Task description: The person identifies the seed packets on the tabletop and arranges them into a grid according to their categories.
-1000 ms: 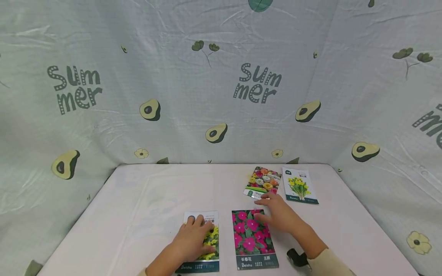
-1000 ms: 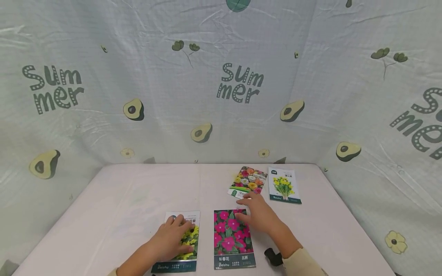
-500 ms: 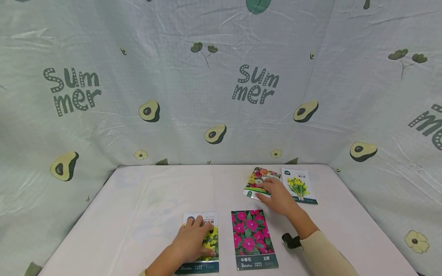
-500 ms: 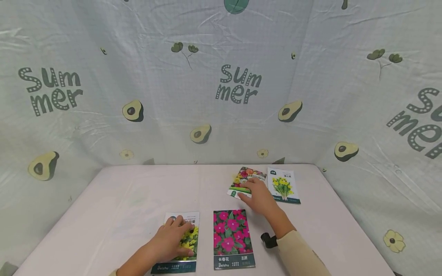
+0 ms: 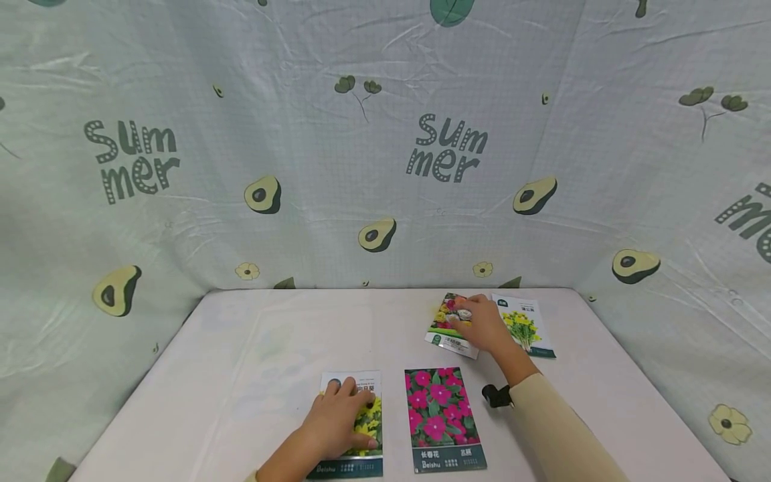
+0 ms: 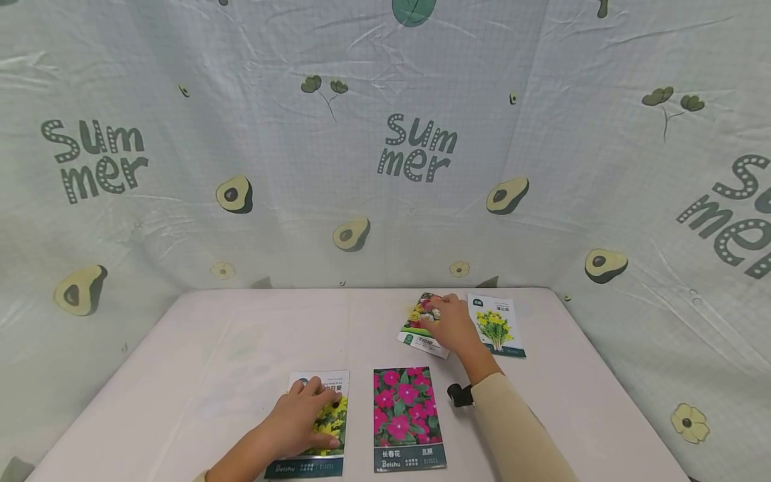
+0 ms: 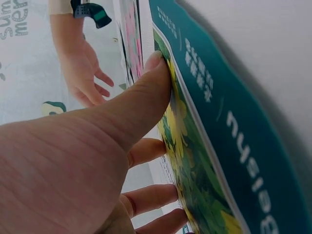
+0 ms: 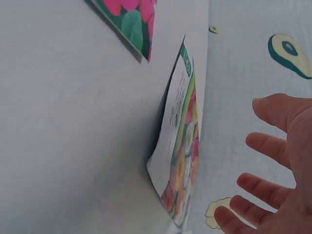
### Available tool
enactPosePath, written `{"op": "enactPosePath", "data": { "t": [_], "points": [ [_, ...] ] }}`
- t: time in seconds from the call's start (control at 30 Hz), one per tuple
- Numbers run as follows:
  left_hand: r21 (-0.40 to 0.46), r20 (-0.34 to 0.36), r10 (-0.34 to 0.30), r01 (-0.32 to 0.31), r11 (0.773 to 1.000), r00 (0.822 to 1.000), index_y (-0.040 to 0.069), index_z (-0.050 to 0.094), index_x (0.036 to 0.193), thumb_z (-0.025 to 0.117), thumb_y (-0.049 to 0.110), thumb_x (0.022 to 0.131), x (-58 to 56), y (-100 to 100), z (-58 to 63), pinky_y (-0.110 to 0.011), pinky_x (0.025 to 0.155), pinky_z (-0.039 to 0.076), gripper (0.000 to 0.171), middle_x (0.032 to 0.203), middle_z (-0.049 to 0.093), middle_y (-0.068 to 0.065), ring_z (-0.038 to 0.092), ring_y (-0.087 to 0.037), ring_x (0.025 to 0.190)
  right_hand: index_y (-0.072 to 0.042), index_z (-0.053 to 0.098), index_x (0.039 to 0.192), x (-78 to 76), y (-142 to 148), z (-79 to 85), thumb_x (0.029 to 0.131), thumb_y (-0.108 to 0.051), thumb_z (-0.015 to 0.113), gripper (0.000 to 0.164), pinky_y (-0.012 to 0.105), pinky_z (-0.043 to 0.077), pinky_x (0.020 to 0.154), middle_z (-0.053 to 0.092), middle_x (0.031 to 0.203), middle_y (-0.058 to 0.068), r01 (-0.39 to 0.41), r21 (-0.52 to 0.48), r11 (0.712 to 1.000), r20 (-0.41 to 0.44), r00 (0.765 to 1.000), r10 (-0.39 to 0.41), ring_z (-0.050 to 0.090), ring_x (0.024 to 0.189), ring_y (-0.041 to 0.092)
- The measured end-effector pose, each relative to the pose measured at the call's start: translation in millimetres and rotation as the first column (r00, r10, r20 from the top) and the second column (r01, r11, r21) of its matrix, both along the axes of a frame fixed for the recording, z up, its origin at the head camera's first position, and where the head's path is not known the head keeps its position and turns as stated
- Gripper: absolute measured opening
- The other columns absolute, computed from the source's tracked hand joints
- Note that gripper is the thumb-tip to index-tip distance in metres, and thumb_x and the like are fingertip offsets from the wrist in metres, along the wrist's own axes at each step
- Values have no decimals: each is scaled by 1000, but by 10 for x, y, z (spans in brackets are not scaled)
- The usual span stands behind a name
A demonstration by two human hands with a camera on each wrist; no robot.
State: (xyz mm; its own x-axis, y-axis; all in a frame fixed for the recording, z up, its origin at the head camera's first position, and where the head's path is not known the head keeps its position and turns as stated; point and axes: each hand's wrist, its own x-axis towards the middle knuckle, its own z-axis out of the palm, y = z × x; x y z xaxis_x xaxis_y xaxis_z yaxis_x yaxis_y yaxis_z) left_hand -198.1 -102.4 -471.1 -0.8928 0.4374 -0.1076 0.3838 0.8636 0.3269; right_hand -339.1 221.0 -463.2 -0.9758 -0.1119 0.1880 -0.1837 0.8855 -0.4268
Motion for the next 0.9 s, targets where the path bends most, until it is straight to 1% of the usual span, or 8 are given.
{"op": "enactPosePath", "data": {
  "t": [0.07, 0.23, 0.37, 0.53, 0.67, 0.73, 0.9],
  "points": [
    [-5, -1, 0, 0, 1000, 1000, 22, 64, 134, 85, 53, 77, -2, -2, -11, -49, 79, 43, 68, 115, 52, -3, 41, -24, 99, -11, 60, 142, -43, -8, 4, 100, -37, 66, 50, 63, 43, 107, 45, 149, 26, 10, -14, 1000, 23, 1000, -10, 42, 139, 48],
    [-16, -1, -1, 1, 1000, 1000, 23, 64, 134, 84, 54, 78, -5, -7, -24, -49, 79, 43, 67, 115, 51, -2, 40, -25, 99, -8, 60, 142, -133, -47, -5, 101, -38, 64, 51, 65, 42, 107, 46, 148, 29, 18, -17, 1000, 49, 999, -18, 41, 139, 54],
    [-5, -11, -5, 5, 1000, 1000, 24, 64, 134, 84, 54, 77, -9, -9, -36, -48, 78, 43, 67, 114, 51, -2, 40, -25, 99, -6, 61, 140, -203, -77, -23, 101, -39, 63, 51, 65, 42, 107, 48, 146, 30, 41, 23, 999, 58, 997, -42, 42, 136, 56],
    [10, -14, 2, -2, 1000, 1000, 23, 65, 133, 86, 54, 76, -9, -8, -39, -49, 79, 44, 68, 115, 52, -2, 42, -24, 99, -7, 62, 140, -253, -121, -11, 101, -42, 63, 53, 64, 41, 108, 49, 146, 30, 81, 68, 994, 95, 992, -87, 43, 134, 54],
    [12, -18, 6, -6, 1000, 1000, 23, 66, 133, 86, 54, 75, -2, -5, -28, -51, 80, 45, 69, 116, 53, -3, 43, -24, 100, -10, 59, 143, -288, -147, -18, 99, -45, 64, 57, 64, 42, 107, 45, 149, 29, 123, 77, 989, 141, 981, -133, 41, 135, 51],
    [11, -25, 4, -4, 1000, 1000, 24, 66, 133, 86, 55, 76, -3, -9, -45, -51, 80, 45, 69, 116, 53, -2, 43, -24, 100, -11, 56, 146, -313, -149, -43, 98, -47, 64, 60, 65, 41, 107, 42, 151, 29, 141, 79, 987, 159, 975, -152, 39, 136, 50],
    [15, -30, 1, -1, 1000, 1000, 22, 65, 134, 85, 54, 76, 0, -20, -41, -51, 81, 45, 69, 117, 53, -3, 43, -25, 100, -10, 50, 151, -348, -162, -72, 97, -50, 63, 68, 68, 36, 109, 38, 153, 30, 156, 92, 984, 194, 966, -171, 35, 140, 51]
  ]
}}
